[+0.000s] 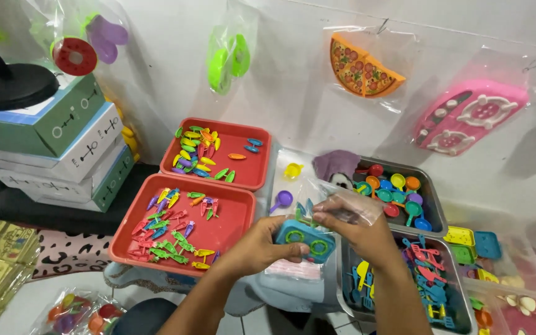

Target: Cleaning small plastic toy components with a cloth and placing them into individual plastic bags or sorting trays.

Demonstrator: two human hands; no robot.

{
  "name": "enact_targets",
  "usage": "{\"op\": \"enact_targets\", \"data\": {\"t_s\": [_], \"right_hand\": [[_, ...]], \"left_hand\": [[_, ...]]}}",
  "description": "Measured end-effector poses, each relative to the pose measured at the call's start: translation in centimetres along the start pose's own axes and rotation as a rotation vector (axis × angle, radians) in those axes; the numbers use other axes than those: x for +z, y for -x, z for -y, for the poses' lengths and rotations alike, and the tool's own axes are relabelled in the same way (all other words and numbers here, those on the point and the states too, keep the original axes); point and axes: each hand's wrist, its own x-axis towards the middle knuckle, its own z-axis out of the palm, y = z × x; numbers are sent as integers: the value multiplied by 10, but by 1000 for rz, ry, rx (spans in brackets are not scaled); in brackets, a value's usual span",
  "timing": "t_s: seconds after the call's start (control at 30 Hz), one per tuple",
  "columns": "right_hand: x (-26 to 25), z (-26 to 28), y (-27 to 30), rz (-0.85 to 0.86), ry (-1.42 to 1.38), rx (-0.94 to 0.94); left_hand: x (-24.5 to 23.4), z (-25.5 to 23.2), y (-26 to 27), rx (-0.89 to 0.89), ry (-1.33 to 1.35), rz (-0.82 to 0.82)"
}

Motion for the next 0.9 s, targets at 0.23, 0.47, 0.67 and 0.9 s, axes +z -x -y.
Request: {"op": "enact_targets", "data": {"t_s": [0.23, 0.47, 0.67, 0.9], "right_hand": [[-14, -25, 9, -98, -164, 4], [-13, -29, 3, 16, -51, 37], [-13, -24, 5, -102, -184, 38], [-18, -42, 9, -97, -192, 52]], "left_hand": [[3, 18, -4, 35, -8, -54], [5, 4, -6, 79, -22, -40], [2, 11, -8, 114, 22, -71], [-6, 18, -5, 164, 36, -80]]}}
